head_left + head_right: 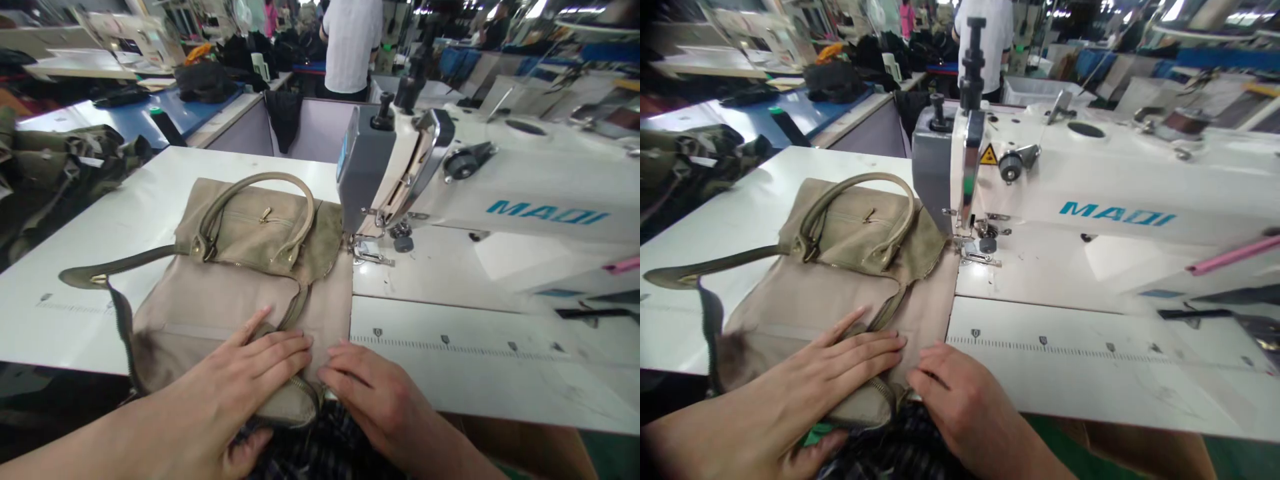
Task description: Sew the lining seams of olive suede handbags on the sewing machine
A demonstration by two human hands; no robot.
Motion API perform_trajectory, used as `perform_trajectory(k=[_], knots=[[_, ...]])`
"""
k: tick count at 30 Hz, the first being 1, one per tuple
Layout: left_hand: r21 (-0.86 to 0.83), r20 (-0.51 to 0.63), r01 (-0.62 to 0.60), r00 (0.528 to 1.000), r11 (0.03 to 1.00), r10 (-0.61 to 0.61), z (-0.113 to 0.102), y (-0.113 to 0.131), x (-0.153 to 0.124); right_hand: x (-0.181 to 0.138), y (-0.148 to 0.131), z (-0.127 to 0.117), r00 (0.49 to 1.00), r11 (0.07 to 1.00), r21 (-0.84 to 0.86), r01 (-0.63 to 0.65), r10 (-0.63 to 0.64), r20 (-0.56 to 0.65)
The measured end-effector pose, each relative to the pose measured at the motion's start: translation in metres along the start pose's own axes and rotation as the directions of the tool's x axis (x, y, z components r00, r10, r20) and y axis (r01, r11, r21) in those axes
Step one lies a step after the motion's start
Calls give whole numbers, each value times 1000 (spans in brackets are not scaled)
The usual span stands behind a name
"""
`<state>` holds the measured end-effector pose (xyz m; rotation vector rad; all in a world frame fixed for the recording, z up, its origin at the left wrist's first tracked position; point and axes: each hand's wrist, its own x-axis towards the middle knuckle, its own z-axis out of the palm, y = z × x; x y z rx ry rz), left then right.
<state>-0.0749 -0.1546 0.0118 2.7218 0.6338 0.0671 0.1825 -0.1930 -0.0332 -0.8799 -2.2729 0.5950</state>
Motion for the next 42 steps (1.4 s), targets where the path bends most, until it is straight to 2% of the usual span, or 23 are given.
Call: perform_trajectory(k=[7, 11, 14, 20, 25, 33, 38, 42], knots=[[100, 97, -40, 995, 994, 30, 0, -4, 6, -12, -10, 5, 983, 968, -252, 14, -59, -173], [218, 61, -28, 998, 975, 15, 11, -3, 10, -13, -12, 10, 977, 955, -296, 16, -78, -200], [241, 42, -43, 999, 969, 34, 19, -4, 12, -15, -10, 13, 972, 957, -289, 18, -85, -221], [174, 34, -44, 999, 984, 39, 17, -3, 15, -21, -6, 14, 974, 976, -208, -68, 20, -224], [203, 11, -112, 994, 973, 112, 15, -9, 20, -15, -1, 8, 988, 977, -212, -6, -27, -152], [248, -68, -78, 993, 966, 97, 26, -33, 41, -8, 21, -10, 996, 952, -302, 50, -72, -61], [253, -66, -128, 987, 959, 149, 14, -49, 50, 2, 39, -12, 991, 936, -338, 97, -122, -53], [154, -36, -201, 977, 968, 208, 6, -57, 58, 10, 54, -14, 989, 925, -364, 111, -139, -53]])
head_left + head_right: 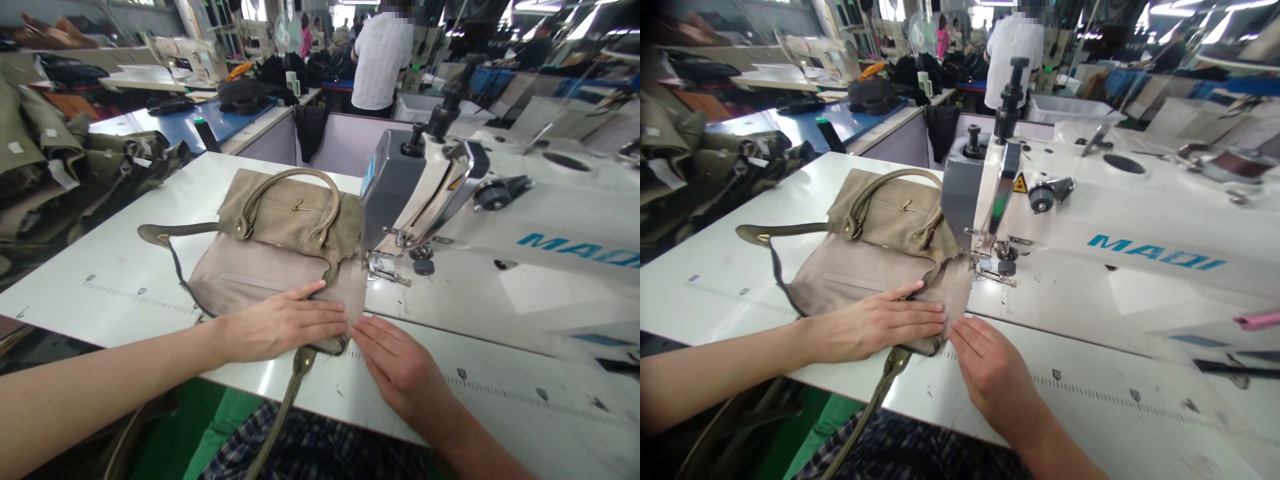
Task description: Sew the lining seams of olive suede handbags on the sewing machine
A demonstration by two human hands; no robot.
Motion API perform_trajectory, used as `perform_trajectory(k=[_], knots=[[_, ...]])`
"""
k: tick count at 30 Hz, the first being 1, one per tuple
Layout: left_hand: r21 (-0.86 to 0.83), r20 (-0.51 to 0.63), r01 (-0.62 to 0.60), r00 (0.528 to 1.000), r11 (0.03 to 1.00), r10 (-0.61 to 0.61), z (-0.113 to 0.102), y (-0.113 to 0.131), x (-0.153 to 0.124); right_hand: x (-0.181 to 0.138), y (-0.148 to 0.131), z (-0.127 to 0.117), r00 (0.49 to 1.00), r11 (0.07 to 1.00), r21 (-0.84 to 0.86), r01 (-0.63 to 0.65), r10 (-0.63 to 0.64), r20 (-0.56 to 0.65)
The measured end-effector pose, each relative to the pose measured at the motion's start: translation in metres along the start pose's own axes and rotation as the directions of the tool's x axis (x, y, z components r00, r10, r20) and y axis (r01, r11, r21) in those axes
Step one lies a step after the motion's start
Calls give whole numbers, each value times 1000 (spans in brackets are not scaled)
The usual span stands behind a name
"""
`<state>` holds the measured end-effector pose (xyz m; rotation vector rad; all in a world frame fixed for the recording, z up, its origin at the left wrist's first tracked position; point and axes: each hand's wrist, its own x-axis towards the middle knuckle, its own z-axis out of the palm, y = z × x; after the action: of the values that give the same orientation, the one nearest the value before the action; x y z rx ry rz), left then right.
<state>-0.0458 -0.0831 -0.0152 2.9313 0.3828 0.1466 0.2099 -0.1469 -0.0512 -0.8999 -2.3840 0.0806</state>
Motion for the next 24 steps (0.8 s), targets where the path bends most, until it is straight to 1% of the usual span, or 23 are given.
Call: perform_trajectory(k=[6, 9, 12, 15, 18, 21, 24], knots=[[-128, -7, 33, 999, 991, -34, 1, -20, 14, 10, 22, -1, 999, 1000, -5, 14, -14, 36], [-150, -17, 58, 998, 987, -61, 1, -32, 20, 14, 32, 2, 1000, 1000, 3, 4, -4, 22], [-146, 22, 84, 996, 986, -82, 1, -44, 24, 17, 40, 5, 999, 1000, 15, -23, 23, 22], [-139, 26, 101, 995, 985, -98, 2, -55, 29, 19, 41, 8, 996, 997, -17, -70, 70, 49], [-136, -4, 116, 993, 984, -117, 4, -64, 36, 21, 39, 8, 987, 989, -57, -137, 141, 77], [-131, -49, 133, 989, 982, -140, 8, -73, 42, 22, 37, 8, 979, 980, -54, -192, 195, 52], [-120, -91, 136, 985, 983, -147, 12, -82, 48, 22, 36, 9, 978, 977, -33, -208, 209, 25]])
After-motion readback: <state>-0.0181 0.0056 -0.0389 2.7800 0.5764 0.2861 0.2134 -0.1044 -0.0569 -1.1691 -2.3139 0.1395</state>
